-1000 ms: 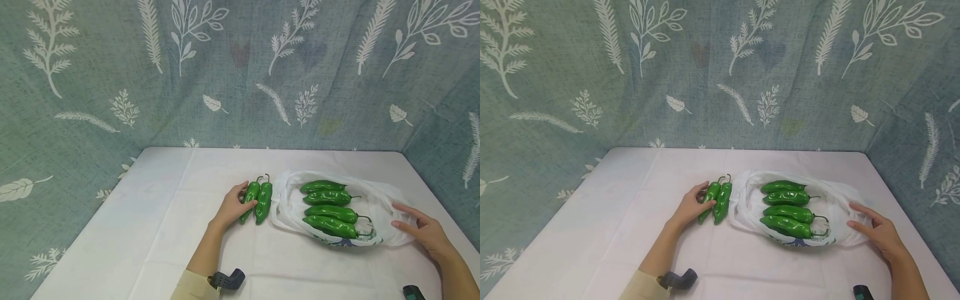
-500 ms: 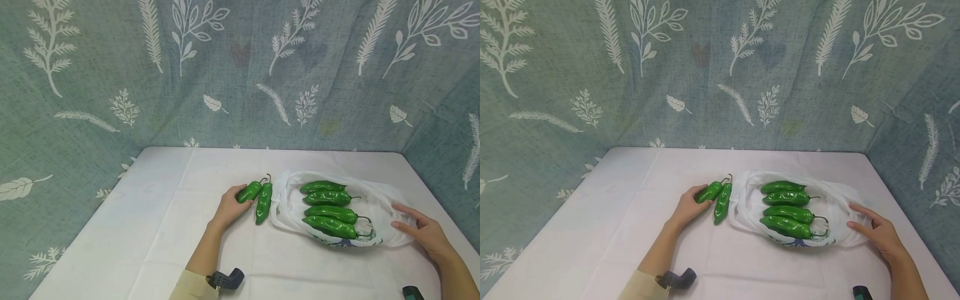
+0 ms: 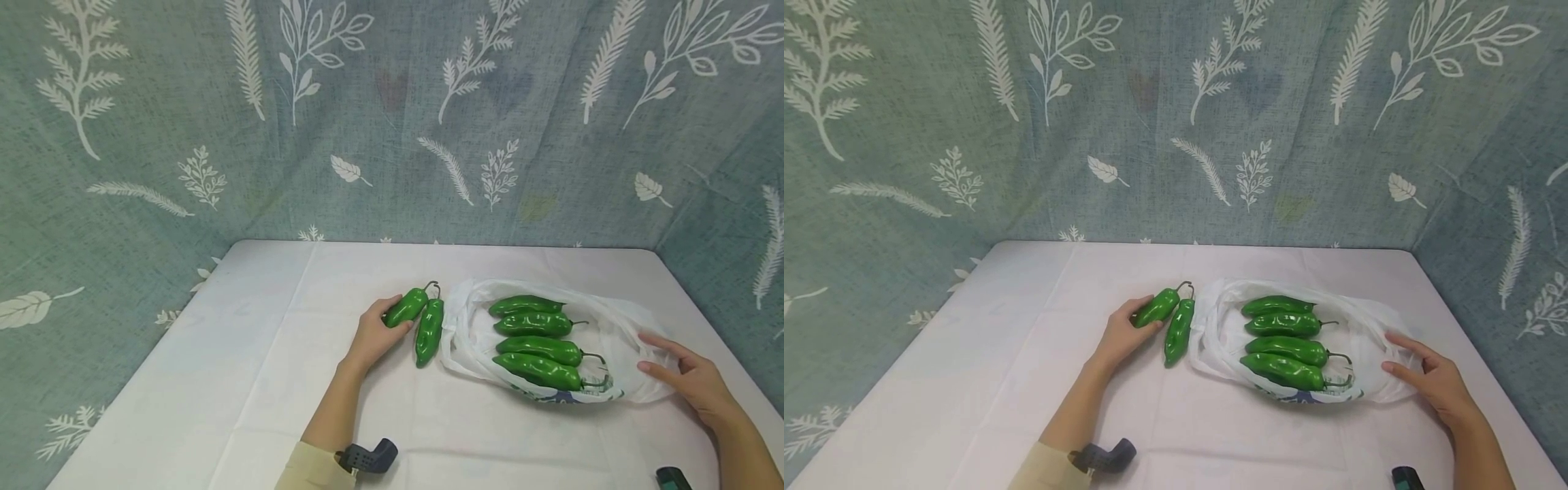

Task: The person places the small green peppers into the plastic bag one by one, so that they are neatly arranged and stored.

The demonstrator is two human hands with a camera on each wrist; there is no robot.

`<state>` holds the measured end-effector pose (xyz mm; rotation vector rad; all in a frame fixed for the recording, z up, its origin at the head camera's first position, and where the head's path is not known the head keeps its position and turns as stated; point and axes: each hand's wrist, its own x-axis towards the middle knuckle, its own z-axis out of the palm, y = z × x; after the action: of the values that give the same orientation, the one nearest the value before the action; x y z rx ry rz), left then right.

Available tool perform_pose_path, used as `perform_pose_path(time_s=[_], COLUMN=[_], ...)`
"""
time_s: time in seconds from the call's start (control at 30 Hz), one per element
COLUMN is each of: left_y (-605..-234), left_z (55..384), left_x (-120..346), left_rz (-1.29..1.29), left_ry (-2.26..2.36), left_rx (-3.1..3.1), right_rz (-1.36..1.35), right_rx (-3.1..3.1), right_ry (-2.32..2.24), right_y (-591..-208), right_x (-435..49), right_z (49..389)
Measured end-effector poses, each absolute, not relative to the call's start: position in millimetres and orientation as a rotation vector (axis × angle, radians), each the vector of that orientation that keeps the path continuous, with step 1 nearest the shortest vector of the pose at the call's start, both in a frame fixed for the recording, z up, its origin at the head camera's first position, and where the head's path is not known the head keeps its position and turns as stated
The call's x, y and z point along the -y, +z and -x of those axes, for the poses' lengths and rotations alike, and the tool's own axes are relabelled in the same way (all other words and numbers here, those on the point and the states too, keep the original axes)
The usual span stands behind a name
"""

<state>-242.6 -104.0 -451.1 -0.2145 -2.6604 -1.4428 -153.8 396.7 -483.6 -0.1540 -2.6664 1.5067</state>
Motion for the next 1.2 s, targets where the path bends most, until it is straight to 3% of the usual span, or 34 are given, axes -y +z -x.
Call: perform_pose_path(time_s=[0.73, 1.2], left_y=[-432, -409], left_z=[240, 256], left_x=[96, 70], left_rz=[0.397, 0.581], left_ry=[-1.51, -1.465], left_rx=[2.661, 2.686], right_rz=[0.197, 0.21], right_rx=[2.687, 2.686], right_ry=[1.513, 1.515], right_y=[-482, -482], right_x=[-395, -395], right_z=[155, 155])
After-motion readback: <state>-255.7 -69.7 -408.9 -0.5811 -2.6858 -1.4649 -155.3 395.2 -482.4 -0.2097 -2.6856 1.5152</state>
